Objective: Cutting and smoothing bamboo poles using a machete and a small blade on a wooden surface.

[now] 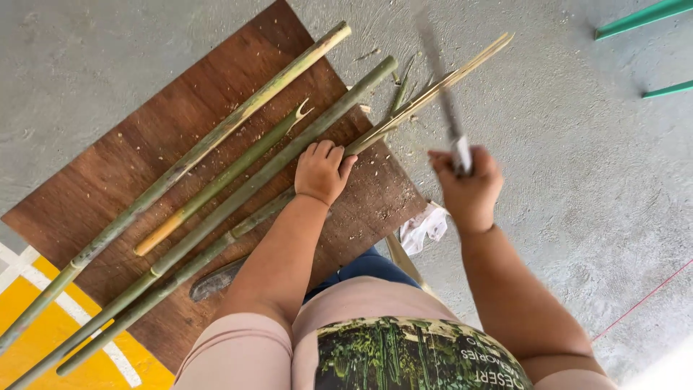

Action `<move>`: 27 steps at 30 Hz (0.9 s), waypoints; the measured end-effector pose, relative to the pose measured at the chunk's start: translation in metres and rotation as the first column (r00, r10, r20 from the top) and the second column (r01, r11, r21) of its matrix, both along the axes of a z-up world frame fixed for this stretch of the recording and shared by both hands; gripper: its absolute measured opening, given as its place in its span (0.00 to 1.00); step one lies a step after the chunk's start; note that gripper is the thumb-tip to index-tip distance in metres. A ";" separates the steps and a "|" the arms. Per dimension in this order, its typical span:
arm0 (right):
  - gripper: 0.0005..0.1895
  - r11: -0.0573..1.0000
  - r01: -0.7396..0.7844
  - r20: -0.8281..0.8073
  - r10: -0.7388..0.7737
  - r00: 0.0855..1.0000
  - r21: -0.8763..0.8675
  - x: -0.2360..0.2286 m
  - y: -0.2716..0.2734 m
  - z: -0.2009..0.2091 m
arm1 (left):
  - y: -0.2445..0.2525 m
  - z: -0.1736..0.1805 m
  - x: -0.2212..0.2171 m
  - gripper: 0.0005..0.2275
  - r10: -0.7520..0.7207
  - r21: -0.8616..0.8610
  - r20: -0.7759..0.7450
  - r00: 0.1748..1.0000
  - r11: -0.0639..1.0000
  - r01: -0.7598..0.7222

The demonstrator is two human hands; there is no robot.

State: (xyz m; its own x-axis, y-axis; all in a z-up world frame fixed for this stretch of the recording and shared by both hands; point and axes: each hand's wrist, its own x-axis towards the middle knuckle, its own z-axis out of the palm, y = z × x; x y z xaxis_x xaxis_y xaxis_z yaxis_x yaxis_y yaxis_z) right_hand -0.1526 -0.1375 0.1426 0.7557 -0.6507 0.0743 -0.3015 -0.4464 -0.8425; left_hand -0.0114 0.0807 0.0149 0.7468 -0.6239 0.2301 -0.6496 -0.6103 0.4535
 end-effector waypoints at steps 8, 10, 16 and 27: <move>0.15 0.924 0.147 0.039 -0.172 0.984 0.353 0.020 -0.040 -0.018 | 0.003 0.008 -0.007 0.13 -0.018 -0.014 -0.011 1.000 1.000 0.018; 0.13 0.918 0.107 -0.046 -0.097 0.994 0.381 0.026 -0.032 0.006 | 0.000 0.017 -0.010 0.13 -0.019 0.016 0.050 0.999 1.000 0.018; 0.14 0.965 0.058 -0.306 0.024 0.952 0.257 0.016 -0.026 0.002 | 0.001 0.009 -0.014 0.13 -0.040 0.063 0.049 0.998 0.997 0.037; 0.12 0.958 0.154 -0.489 -0.017 0.872 0.241 -0.040 -0.026 -0.024 | -0.001 0.007 -0.015 0.15 0.015 -0.029 -0.086 0.996 0.999 -0.018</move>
